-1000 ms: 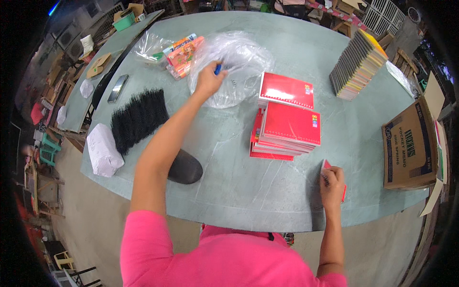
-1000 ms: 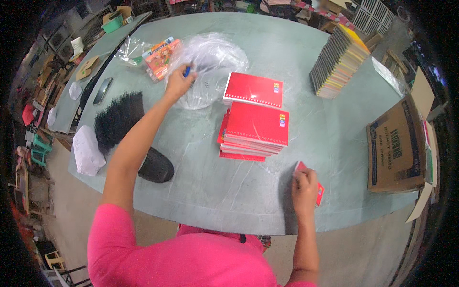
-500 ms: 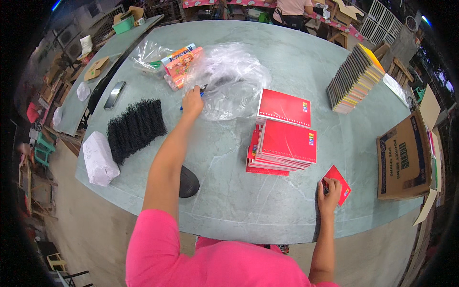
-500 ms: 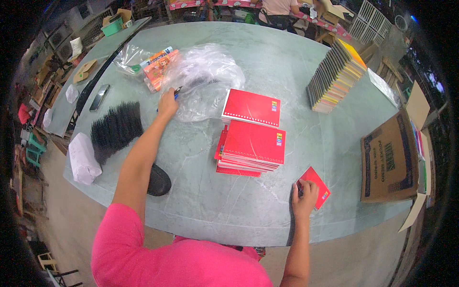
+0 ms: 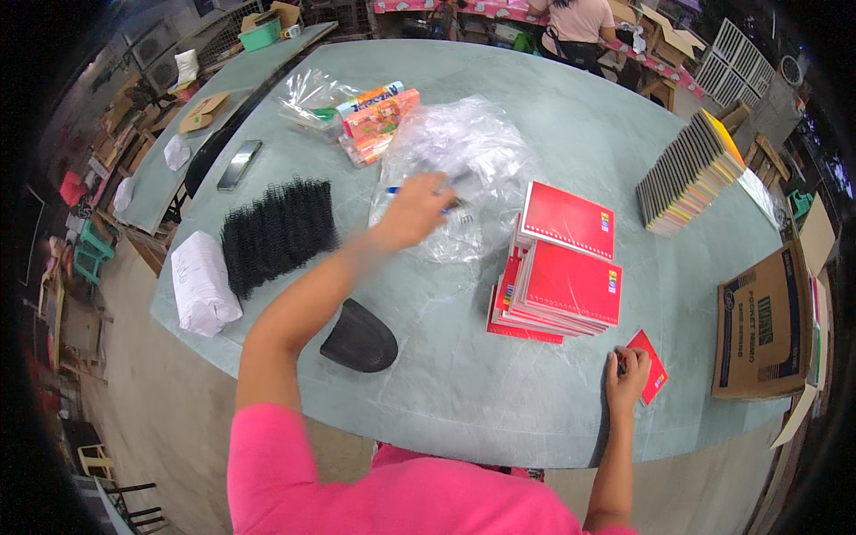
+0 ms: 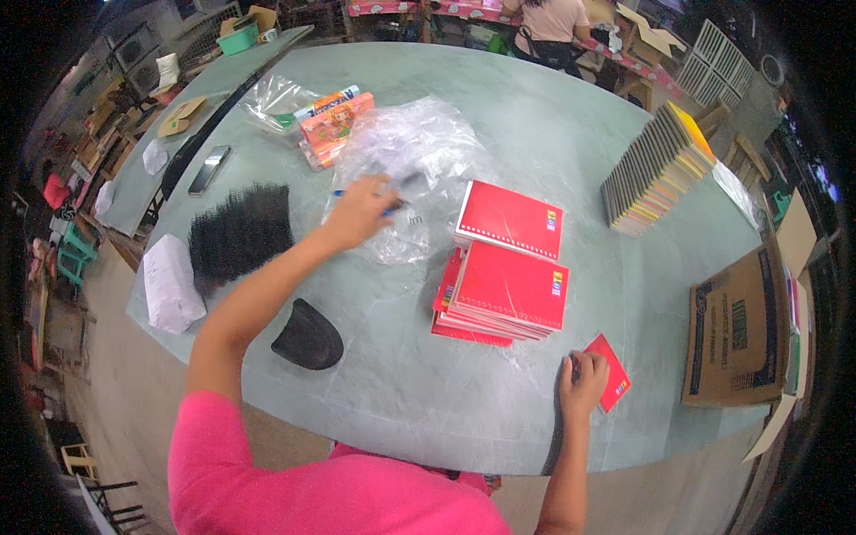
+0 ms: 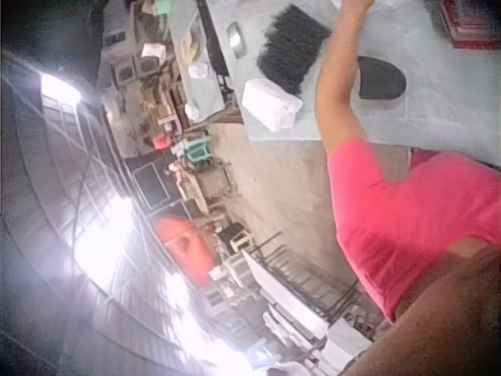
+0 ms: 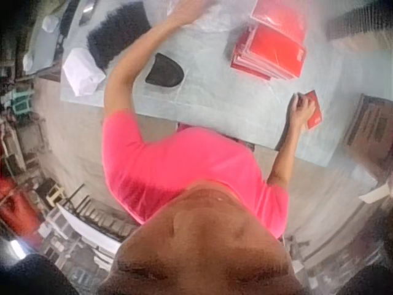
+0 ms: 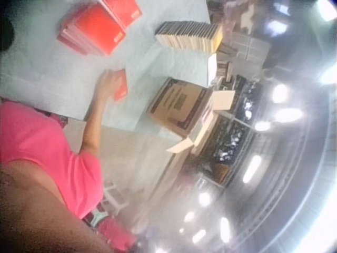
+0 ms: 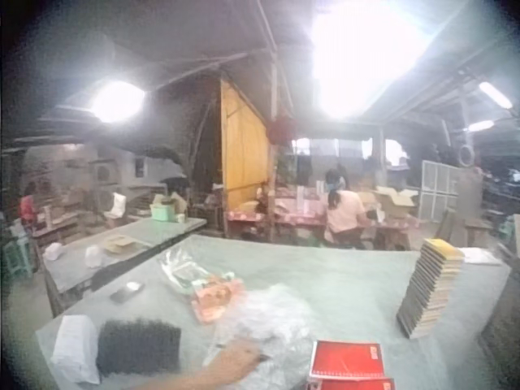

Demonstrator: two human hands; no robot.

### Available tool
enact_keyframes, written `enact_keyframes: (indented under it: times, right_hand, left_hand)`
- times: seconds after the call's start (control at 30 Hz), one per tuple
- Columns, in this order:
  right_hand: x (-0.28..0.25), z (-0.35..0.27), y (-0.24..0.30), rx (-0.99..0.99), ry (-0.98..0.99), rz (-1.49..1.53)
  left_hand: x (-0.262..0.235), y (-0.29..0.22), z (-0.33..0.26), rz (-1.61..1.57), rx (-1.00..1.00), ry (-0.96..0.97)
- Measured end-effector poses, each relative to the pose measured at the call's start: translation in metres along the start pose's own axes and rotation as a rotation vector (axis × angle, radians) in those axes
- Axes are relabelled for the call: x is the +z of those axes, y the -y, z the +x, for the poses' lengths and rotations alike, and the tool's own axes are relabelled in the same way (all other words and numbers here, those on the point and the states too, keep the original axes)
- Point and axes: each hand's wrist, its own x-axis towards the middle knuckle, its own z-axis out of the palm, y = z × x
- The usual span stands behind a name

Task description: The person assembles notebooks by threading wire coils through the punched edges of small red booklets, using pliers to trim and secure the coils, and stacking the finished notebooks on the table.

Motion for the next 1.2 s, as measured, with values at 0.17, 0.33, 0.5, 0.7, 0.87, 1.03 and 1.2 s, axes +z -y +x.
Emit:
enact_keyframes:
  times: [0.17,0.33,0.5,0.7,0.87,1.03,1.2]
  right_hand:
    - [0.002,-0.001,-0.002,-0.030,-0.037,-0.019]
    - [0.003,0.004,0.004,0.006,-0.011,-0.066]
    - [-0.003,0.005,0.008,0.032,0.039,-0.064]
    - [0.003,0.011,0.013,0.018,0.039,-0.040]
    - [-0.006,0.000,0.005,0.057,0.036,-0.086]
    - [0.004,0.008,0.004,-0.001,0.042,-0.077]
    - [0.001,0.007,0.006,0.035,0.046,-0.050]
  left_hand:
    - [0.014,0.026,0.063,0.235,0.199,0.262]
    - [0.004,0.121,0.133,0.262,-0.208,0.036]
    - [-0.009,0.196,0.133,0.355,-0.718,0.025]
    - [-0.030,0.239,0.069,0.190,-0.950,-0.125]
    - [-0.097,0.062,0.076,-0.387,-0.640,-0.013]
    - [-0.065,-0.044,-0.032,-0.565,0.042,0.777]
    - [-0.048,-0.052,-0.038,-0.476,0.064,0.525]
